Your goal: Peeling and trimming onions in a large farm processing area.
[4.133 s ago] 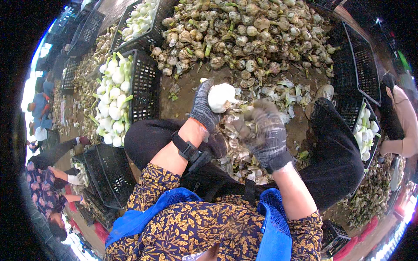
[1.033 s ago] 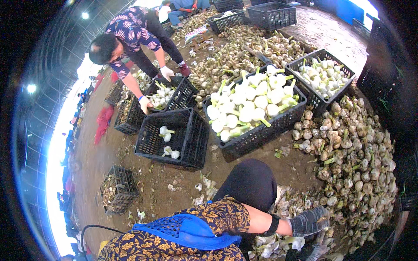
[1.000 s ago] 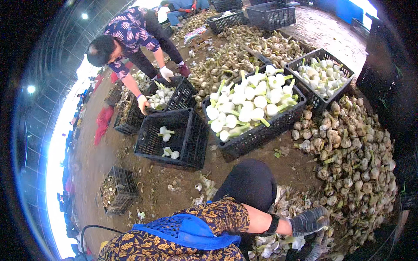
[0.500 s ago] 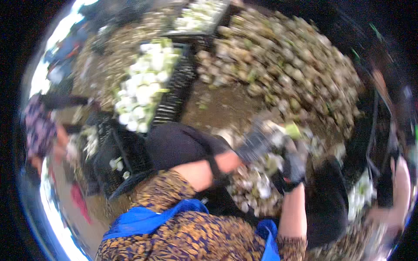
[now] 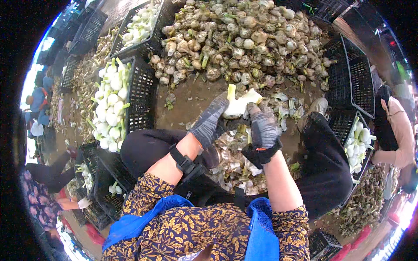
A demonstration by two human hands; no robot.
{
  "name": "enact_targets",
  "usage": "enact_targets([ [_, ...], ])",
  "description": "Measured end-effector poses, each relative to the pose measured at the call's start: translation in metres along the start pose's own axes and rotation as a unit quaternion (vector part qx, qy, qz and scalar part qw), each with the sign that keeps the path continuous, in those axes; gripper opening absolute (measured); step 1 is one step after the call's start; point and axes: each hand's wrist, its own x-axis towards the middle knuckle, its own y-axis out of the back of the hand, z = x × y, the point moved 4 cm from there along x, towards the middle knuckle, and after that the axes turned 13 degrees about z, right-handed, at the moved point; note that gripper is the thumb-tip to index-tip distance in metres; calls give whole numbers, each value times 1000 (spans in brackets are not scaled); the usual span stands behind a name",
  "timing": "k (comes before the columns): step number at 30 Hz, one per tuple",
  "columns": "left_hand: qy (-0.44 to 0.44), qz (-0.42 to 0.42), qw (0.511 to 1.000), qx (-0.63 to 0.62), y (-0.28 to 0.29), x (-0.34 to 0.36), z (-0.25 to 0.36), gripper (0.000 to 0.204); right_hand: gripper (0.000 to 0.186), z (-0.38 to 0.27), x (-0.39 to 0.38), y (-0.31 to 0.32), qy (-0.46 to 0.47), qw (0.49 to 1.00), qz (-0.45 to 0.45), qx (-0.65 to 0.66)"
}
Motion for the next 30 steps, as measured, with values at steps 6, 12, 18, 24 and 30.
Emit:
enact_targets([
  [6, -103, 90, 969, 208, 4, 3, -6, 34, 24, -3, -20, -12, 432, 755, 12, -493],
  [12, 16, 229, 972, 50, 22, 9, 0, 35, 24, -12, -32, -10, 79, 997, -16, 20],
  [18, -24, 224, 967, -122, 22, 13, 17, 33, 37, -30, -28, 19, 308, 851, -51, -422],
  [24, -153, 156, 970, 108, 15, 3, 24, 50, 41, 10, -16, 30, 37, 919, 47, -389],
  [30, -513, 47, 762, 391, 7, -7, 29, 25, 48, 1, -29, -17, 5, 957, -67, -282],
])
